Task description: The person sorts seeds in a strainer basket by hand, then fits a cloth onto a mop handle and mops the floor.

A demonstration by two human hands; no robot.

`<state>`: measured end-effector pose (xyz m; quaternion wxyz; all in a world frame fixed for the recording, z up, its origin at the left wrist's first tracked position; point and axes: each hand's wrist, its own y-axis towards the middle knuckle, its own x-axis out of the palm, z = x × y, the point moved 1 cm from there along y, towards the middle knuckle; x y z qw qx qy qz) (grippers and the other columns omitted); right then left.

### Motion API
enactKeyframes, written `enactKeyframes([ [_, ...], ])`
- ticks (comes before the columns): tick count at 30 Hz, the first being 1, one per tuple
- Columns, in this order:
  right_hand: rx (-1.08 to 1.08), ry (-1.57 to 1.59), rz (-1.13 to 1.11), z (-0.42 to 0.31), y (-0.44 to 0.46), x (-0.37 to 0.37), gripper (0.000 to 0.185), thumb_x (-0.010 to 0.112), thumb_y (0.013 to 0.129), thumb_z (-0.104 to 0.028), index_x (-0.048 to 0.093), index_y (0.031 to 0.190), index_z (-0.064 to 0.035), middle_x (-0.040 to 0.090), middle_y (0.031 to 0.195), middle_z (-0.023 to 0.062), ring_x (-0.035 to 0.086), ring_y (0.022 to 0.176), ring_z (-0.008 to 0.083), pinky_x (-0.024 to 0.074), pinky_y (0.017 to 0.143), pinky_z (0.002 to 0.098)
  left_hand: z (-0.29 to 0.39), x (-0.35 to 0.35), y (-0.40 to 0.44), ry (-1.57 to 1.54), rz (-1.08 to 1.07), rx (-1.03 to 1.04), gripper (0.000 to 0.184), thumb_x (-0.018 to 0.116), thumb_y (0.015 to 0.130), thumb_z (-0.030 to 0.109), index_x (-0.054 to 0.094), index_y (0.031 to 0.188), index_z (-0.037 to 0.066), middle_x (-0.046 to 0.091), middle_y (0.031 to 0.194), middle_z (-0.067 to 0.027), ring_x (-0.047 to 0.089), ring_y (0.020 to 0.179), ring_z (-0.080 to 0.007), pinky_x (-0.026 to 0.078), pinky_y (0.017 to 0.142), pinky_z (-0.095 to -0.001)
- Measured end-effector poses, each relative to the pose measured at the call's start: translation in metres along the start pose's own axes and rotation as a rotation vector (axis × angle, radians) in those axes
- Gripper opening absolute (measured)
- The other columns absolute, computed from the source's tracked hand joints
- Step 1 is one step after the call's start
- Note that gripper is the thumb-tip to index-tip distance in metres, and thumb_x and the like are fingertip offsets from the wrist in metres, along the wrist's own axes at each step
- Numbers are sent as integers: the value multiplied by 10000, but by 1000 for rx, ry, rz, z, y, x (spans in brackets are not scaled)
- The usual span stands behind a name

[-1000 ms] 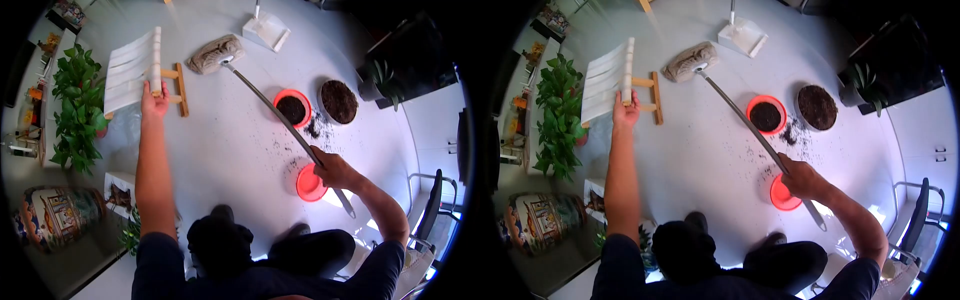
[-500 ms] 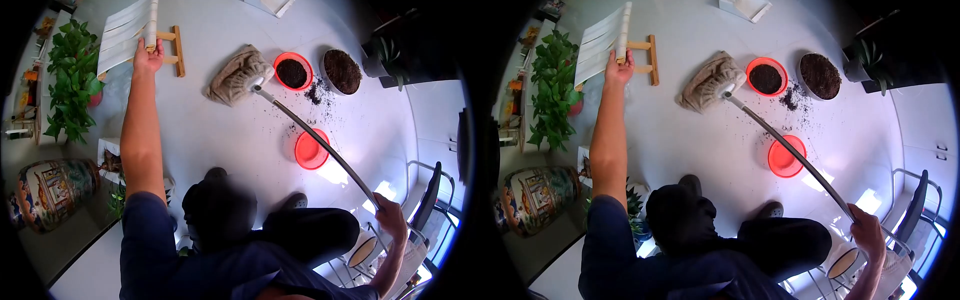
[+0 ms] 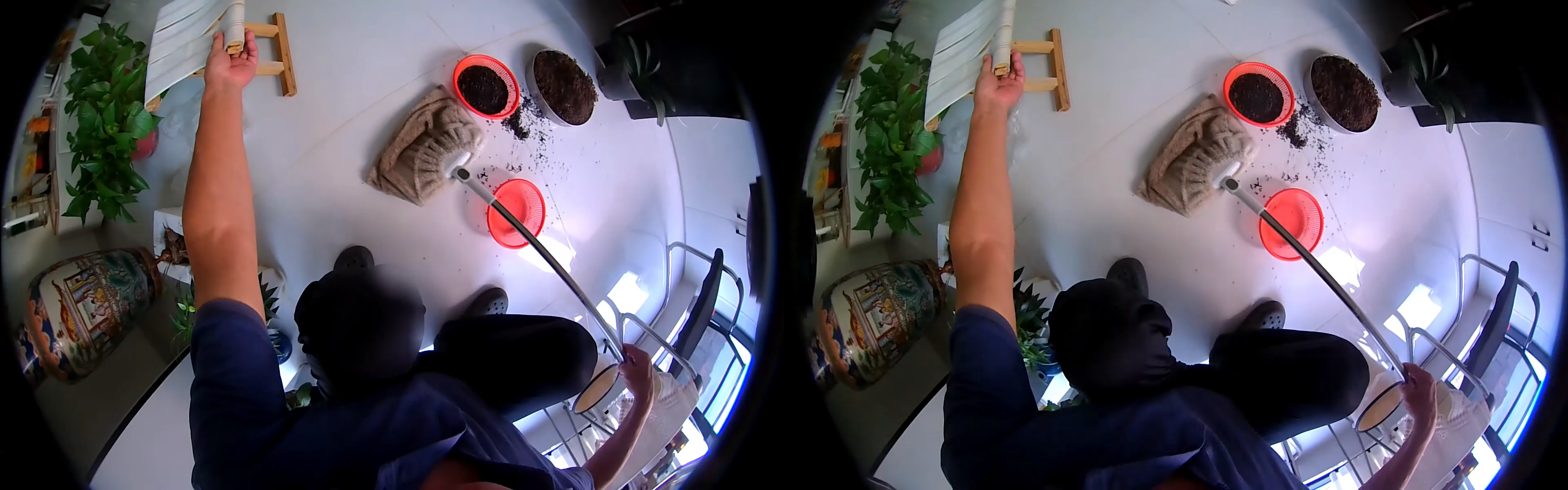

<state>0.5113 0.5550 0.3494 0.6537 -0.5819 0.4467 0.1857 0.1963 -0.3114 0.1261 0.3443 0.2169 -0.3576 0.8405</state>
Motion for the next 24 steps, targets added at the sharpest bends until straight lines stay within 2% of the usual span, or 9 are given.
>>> enactKeyframes([
  [2, 7, -35, 41, 26, -2, 2, 224, 531, 666, -26, 632, 860, 23, 509, 586, 48, 477, 559, 116, 362, 512, 289, 1, -4, 10, -59, -36, -2, 384, 455, 983, 383, 522, 1148, 42, 620, 996, -131, 631, 877, -268, 539, 728, -344],
  [4, -17, -160, 201, 50, -5, 2, 130, 568, 670, -61, 608, 774, 6, 511, 577, 99, 476, 540, 160, 368, 517, 327, 1, -4, 15, -131, -49, 0, 373, 452, 987, 359, 519, 1155, 33, 617, 1013, -143, 631, 898, -288, 556, 754, -367],
  [7, -48, -231, 270, 73, -12, -2, 123, 610, 665, -113, 573, 721, -10, 504, 583, 137, 477, 538, 201, 371, 526, 362, 5, -6, 25, -241, -82, 4, 376, 430, 998, 320, 512, 1176, -1, 611, 1054, -180, 629, 943, -324, 578, 796, -396],
  [11, -44, -265, 373, 84, -20, -4, 167, 632, 646, -160, 551, 689, -21, 495, 582, 120, 475, 546, 207, 362, 530, 389, 8, -8, 30, -278, -94, -10, 395, 407, 1007, 296, 498, 1213, -29, 604, 1092, -207, 631, 957, -333, 586, 802, -402],
  [16, -9, -267, 358, 115, -26, -11, 192, 605, 635, -146, 459, 642, -21, 387, 551, 90, 377, 505, 172, 307, 494, 356, 7, -10, 19, -211, -109, -46, 405, 405, 1008, 298, 490, 1220, -37, 610, 1080, -206, 628, 961, -331, 586, 794, -395],
  [20, -85, -200, 328, 85, -16, -2, 196, 605, 662, -151, 460, 649, -20, 385, 545, 91, 382, 506, 167, 305, 490, 361, 7, -17, 17, -219, -148, -160, 384, 435, 998, 288, 497, 1209, -27, 615, 1064, -203, 630, 936, -345, 589, 775, -405],
  [22, -200, -189, 370, 69, -1, 7, 211, 615, 703, -166, 471, 677, -14, 400, 563, 100, 382, 508, 200, 310, 495, 373, 10, -15, 10, -231, -137, -177, 367, 465, 988, 281, 507, 1194, -20, 622, 1038, -202, 634, 908, -356, 592, 747, -400],
  [23, -234, -165, 359, 43, 5, 9, 278, 671, 717, -236, 502, 692, -16, 490, 603, 119, 483, 548, 238, 381, 531, 384, 12, -15, 6, -222, -137, -173, 367, 465, 988, 281, 507, 1194, -20, 622, 1038, -202, 634, 908, -356, 592, 747, -400],
  [24, -252, -128, 348, 20, 13, 13, 273, 670, 721, -238, 510, 691, -19, 493, 601, 119, 482, 543, 244, 382, 533, 388, 13, -14, 5, -210, -100, -144, 370, 464, 988, 279, 509, 1185, -31, 622, 1038, -203, 635, 908, -354, 592, 748, -394],
])
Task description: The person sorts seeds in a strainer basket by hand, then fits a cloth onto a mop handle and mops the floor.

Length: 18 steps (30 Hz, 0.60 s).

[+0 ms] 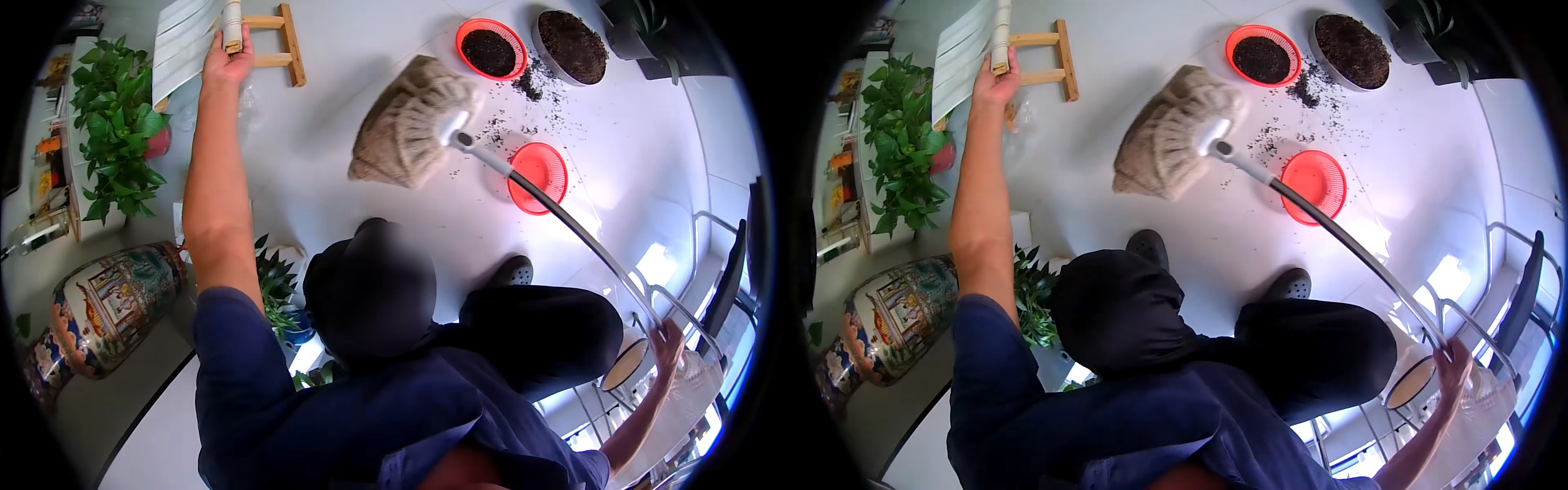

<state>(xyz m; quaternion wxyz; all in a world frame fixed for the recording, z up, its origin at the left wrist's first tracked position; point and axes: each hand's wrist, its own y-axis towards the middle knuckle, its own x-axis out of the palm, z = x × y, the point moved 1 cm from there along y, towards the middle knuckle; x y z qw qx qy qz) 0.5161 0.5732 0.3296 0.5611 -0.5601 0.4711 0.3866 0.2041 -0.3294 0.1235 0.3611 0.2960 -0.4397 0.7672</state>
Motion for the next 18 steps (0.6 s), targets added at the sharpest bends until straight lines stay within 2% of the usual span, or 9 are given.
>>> enactKeyframes([
  [2, -19, 6, -14, -36, 25, 7, 268, 669, 736, -243, 526, 689, -21, 508, 600, 117, 488, 536, 255, 390, 543, 396, 0, -6, -3, 15, 30, 16, 373, 463, 989, 277, 511, 1176, -42, 621, 1038, -204, 636, 907, -351, 592, 749, -388],
  [5, -60, -94, -9, -62, 52, 20, 259, 670, 768, -253, 562, 691, -31, 556, 616, 106, 529, 548, 268, 417, 570, 401, 2, -12, -1, -6, -54, -126, 381, 461, 990, 278, 518, 1158, -59, 623, 1038, -201, 641, 903, -335, 594, 742, -375],
  [9, -61, -142, 36, -90, 65, -3, 249, 698, 772, -240, 579, 716, -29, 578, 662, 107, 573, 618, 288, 439, 599, 388, -12, -9, -33, 43, -52, -139, 373, 474, 984, 274, 528, 1149, -56, 629, 1016, -190, 647, 887, -302, 594, 732, -362],
  [11, 29, -116, 13, -63, 65, -17, 236, 703, 771, -216, 575, 714, -26, 572, 679, 114, 569, 631, 282, 434, 600, 381, -22, -8, -42, 55, -44, -145, 369, 477, 983, 277, 531, 1150, -48, 632, 1004, -184, 648, 881, -292, 594, 726, -358],
  [13, -7, -172, 61, -39, 59, -36, 240, 702, 773, -200, 557, 707, -19, 561, 676, 121, 553, 612, 277, 423, 589, 379, -31, -8, -49, 87, -88, -107, 363, 481, 981, 279, 535, 1147, -39, 634, 983, -176, 649, 872, -280, 594, 706, -340],
  [18, -42, -348, 124, 15, 32, -69, 298, 688, 789, -211, 500, 684, -6, 483, 603, 118, 455, 529, 246, 374, 543, 373, -40, -2, -60, 76, -45, -69, 338, 486, 980, 271, 540, 1132, -26, 630, 971, -168, 647, 882, -276, 593, 690, -329],
])
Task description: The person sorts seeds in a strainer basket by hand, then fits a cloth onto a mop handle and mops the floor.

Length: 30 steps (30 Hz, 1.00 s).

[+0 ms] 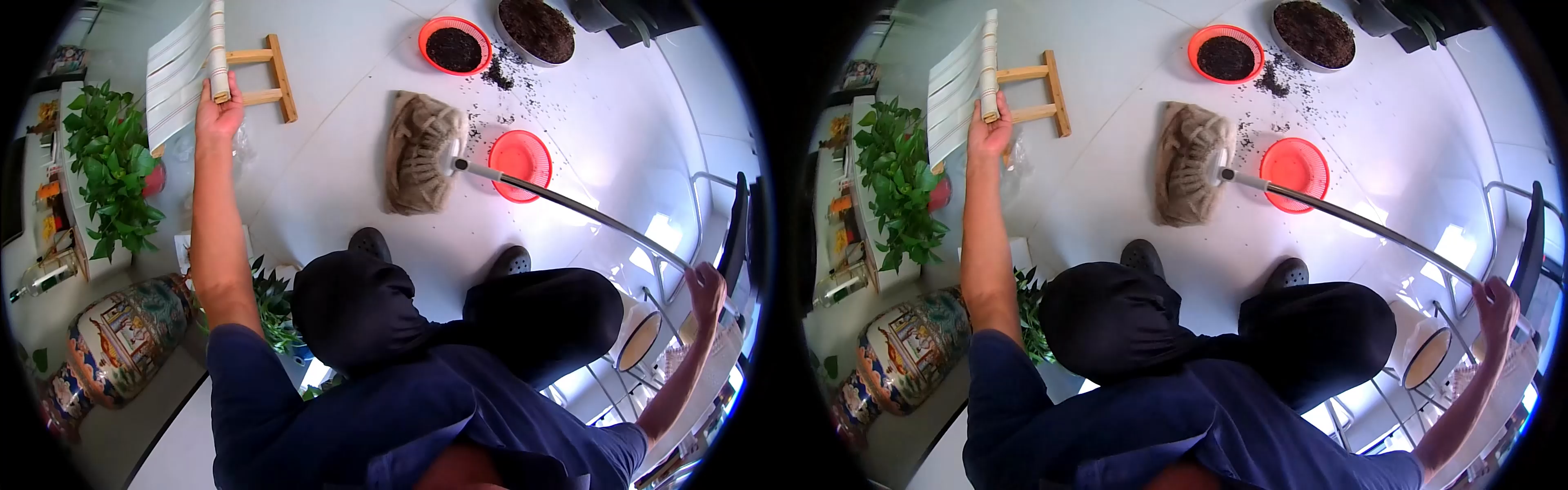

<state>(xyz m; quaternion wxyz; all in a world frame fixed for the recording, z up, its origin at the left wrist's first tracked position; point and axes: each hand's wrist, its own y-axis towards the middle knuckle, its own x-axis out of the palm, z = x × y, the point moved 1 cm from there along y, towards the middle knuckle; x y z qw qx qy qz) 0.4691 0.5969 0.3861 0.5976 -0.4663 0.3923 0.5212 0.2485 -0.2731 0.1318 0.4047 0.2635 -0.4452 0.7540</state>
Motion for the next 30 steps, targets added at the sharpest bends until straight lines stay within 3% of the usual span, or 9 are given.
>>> enactKeyframes([
  [5, 57, 187, 11, 0, 1, 10, 288, 643, 829, -204, 480, 693, -10, 420, 595, 96, 395, 522, 182, 354, 513, 362, -11, 14, -11, 15, 15, -30, 320, 498, 977, 253, 535, 1122, -29, 622, 983, -162, 644, 894, -279, 595, 705, -334],
  [11, 44, 258, -18, -110, 64, 21, 337, 655, 839, -311, 576, 710, -10, 493, 577, 121, 429, 507, 242, 373, 527, 380, -23, 12, -14, 11, 58, -10, 331, 501, 976, 245, 532, 1138, -42, 618, 1000, -158, 637, 914, -274, 591, 735, -327],
  [13, 65, 262, 24, -127, 69, 26, 345, 659, 828, -336, 599, 702, -21, 555, 589, 126, 517, 522, 263, 403, 544, 390, -24, 8, -18, 10, 34, -19, 343, 499, 977, 249, 530, 1144, -50, 615, 1008, -163, 635, 923, -271, 590, 734, -320],
  [15, 67, 154, 10, -130, 62, 12, 358, 665, 816, -333, 580, 679, -14, 548, 583, 138, 521, 525, 289, 404, 549, 405, -20, 1, -28, 44, -42, -95, 361, 497, 978, 259, 522, 1150, -58, 613, 1020, -167, 636, 920, -269, 590, 729, -311],
  [18, 120, 119, -49, -88, 39, 8, 379, 668, 803, -328, 538, 645, -9, 515, 574, 160, 498, 531, 322, 386, 543, 424, -26, 3, -41, 67, -13, -67, 369, 484, 982, 260, 510, 1159, -62, 611, 1028, -170, 637, 915, -267, 590, 718, -293],
  [25, 197, 106, -3, 33, -39, 17, 352, 668, 792, -298, 519, 654, -11, 455, 556, 122, 429, 501, 237, 337, 506, 382, -76, 36, -103, 107, -3, 8, 517, 550, 932, 412, 505, 1178, -41, 610, 1002, -133, 625, 884, -221, 545, 751, -287],
  [27, 239, 110, -5, 52, -60, 26, 325, 662, 780, -278, 524, 655, -12, 435, 548, 111, 413, 497, 222, 331, 506, 373, -97, 23, -107, 311, 241, -14, 506, 630, 887, 422, 540, 1142, -5, 597, 926, -70, 586, 794, -158, 490, 722, -255],
  [28, 213, 206, -8, 55, -69, 31, 342, 663, 780, -292, 511, 647, -16, 412, 553, 99, 401, 511, 202, 321, 508, 363, -108, 19, -100, 308, 235, -15, 506, 630, 887, 422, 540, 1142, -5, 597, 926, -70, 586, 794, -158, 490, 722, -255],
  [30, 250, 362, -85, 68, -88, 40, 376, 659, 792, -320, 483, 634, -28, 379, 571, 70, 381, 539, 167, 303, 513, 349, -128, 6, -95, 787, 29, -112, 381, 678, 871, 342, 577, 1097, 52, 573, 839, -16, 539, 728, -118, 450, 678, -232],
])
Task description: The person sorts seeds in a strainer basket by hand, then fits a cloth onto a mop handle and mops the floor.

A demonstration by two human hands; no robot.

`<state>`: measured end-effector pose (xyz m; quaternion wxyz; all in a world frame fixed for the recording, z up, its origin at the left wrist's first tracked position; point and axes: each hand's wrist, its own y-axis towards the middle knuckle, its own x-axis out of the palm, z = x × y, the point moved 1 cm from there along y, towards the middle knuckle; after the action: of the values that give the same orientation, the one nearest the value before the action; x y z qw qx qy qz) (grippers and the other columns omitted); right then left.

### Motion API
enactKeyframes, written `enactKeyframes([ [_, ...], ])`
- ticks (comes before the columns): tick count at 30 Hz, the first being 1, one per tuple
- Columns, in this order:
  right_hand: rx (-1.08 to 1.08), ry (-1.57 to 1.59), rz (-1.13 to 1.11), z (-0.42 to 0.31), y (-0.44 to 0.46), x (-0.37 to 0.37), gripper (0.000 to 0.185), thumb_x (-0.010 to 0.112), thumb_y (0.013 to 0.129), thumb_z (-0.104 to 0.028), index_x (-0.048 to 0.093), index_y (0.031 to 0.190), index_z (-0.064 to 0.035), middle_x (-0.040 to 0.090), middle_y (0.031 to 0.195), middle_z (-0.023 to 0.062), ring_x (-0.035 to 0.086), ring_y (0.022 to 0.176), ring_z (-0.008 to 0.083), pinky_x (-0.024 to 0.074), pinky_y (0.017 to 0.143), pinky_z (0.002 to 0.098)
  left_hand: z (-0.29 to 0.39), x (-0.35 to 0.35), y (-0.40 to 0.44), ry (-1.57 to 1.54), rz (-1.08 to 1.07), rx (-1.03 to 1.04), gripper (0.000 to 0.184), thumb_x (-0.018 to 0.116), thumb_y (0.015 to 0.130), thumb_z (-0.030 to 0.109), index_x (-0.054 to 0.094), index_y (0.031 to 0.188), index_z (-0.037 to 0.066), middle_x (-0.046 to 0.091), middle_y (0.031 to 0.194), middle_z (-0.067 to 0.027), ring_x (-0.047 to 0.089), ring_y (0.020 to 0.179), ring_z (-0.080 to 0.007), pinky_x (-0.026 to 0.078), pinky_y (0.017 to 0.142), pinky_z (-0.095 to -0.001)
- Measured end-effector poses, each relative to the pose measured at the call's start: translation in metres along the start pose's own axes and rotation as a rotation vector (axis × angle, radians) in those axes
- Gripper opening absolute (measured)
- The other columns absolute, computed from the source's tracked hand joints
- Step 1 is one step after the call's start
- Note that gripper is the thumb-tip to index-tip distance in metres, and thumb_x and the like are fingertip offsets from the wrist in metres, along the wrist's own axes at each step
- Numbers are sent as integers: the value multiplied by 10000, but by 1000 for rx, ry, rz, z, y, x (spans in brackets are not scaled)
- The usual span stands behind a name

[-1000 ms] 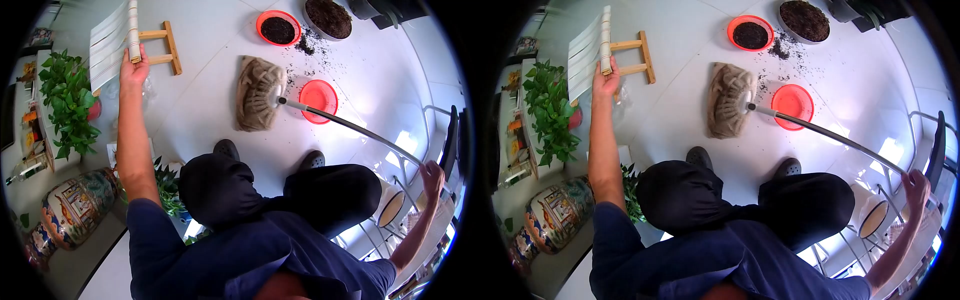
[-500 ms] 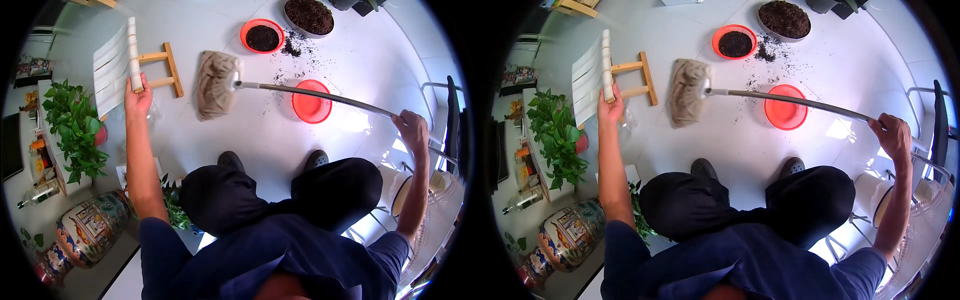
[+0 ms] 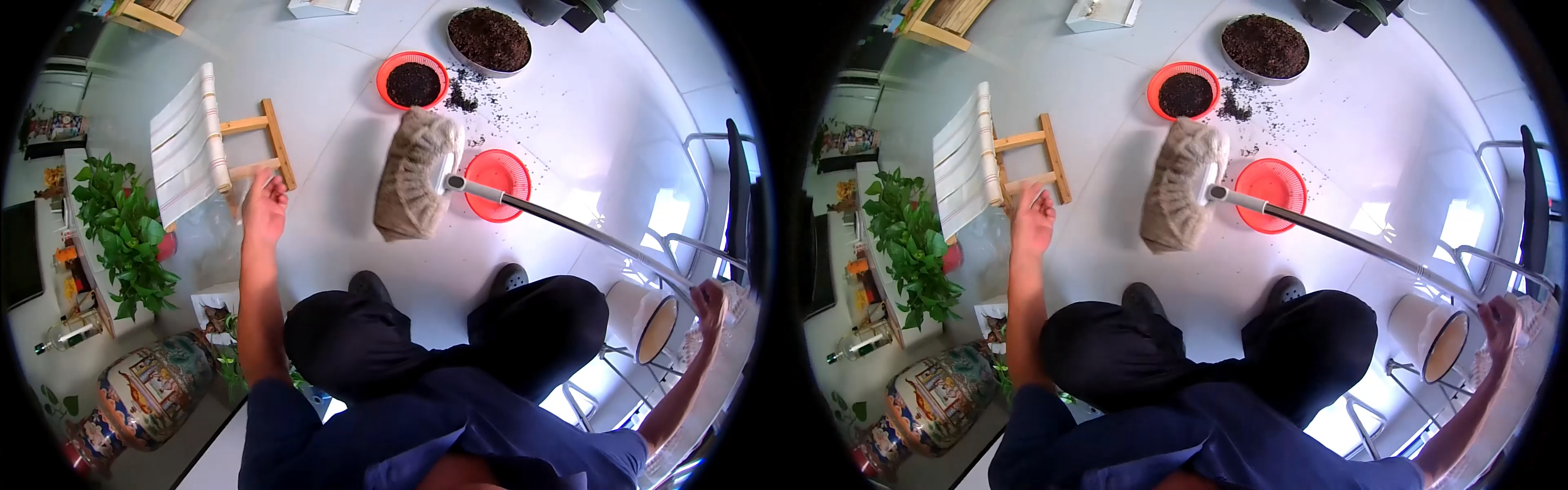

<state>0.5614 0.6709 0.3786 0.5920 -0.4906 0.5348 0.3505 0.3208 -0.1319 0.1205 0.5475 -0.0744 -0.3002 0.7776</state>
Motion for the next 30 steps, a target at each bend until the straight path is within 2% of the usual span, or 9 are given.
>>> enactKeyframes([
  [1, 63, 52, -68, 14, -2, 1, 394, 654, 804, -335, 468, 630, -35, 370, 584, 53, 371, 553, 152, 296, 516, 346, -7, 9, 10, 26, 67, -5, 264, 700, 858, 257, 606, 1051, 104, 589, 822, -2, 549, 730, -97, 448, 649, -235],
  [4, 60, 250, 3, 64, -14, 18, 413, 600, 873, -404, 457, 676, -70, 382, 604, -1, 361, 548, 93, 271, 487, 280, 1, 19, 18, 553, -78, 107, 203, 608, 912, 205, 604, 1028, 38, 642, 885, -43, 591, 732, -111, 456, 609, -251],
  [7, 129, 374, 34, 94, -15, 35, 417, 525, 921, -457, 481, 727, -91, 357, 587, -32, 321, 511, 48, 236, 465, 216, -57, -35, 27, 641, 139, 91, 162, 589, 901, 173, 620, 986, 39, 641, 834, -39, 587, 666, -112, 450, 546, -248],
  [13, 86, 376, 36, 40, 22, 60, 485, 452, 954, -466, 531, 717, -50, 354, 538, -17, 309, 488, 76, 230, 461, 264, -136, -99, 2, 680, 412, -186, 114, 600, 858, 103, 636, 949, 46, 617, 742, -25, 604, 639, -112, 493, 534, -244],
  [15, 69, 373, 55, 35, 33, 71, 504, 455, 956, -462, 522, 694, -37, 347, 535, -12, 308, 490, 89, 217, 465, 288, -149, -138, 31, 867, 486, 62, 163, 622, 841, 134, 646, 968, 35, 624, 742, -23, 596, 620, -106, 496, 536, -248],
  [19, 90, 383, 61, 21, 46, 78, 509, 461, 954, -466, 522, 688, -36, 344, 532, -8, 311, 503, 93, 217, 477, 289, -123, -154, 54, 1264, 707, 334, 334, 598, 827, 243, 649, 1088, 40, 678, 835, -129, 654, 780, -263, 524, 764, -368],
  [22, 57, 367, 40, 5, 45, 80, 504, 460, 954, -464, 525, 696, -36, 343, 533, -4, 314, 506, 97, 224, 481, 291, -110, -161, 72, 1409, 797, 286, 382, 596, 833, 212, 601, 1189, 73, 655, 1030, -176, 629, 948, -328, 495, 862, -401],
  [25, 70, 353, 37, -7, 34, 78, 487, 454, 953, -441, 511, 680, -43, 347, 531, -6, 316, 492, 94, 214, 469, 291, -107, -166, 87, 1541, 700, 205, 450, 561, 849, 184, 532, 1284, 70, 597, 1111, -196, 597, 1000, -363, 482, 889, -412],
  [30, 99, 350, 41, -30, 18, 71, 505, 455, 954, -463, 534, 701, -32, 367, 529, 3, 329, 483, 102, 228, 463, 287, -107, -167, 93, 1581, 684, 248, 378, 535, 860, 185, 557, 1214, 55, 573, 1087, -173, 584, 996, -354, 475, 888, -413],
])
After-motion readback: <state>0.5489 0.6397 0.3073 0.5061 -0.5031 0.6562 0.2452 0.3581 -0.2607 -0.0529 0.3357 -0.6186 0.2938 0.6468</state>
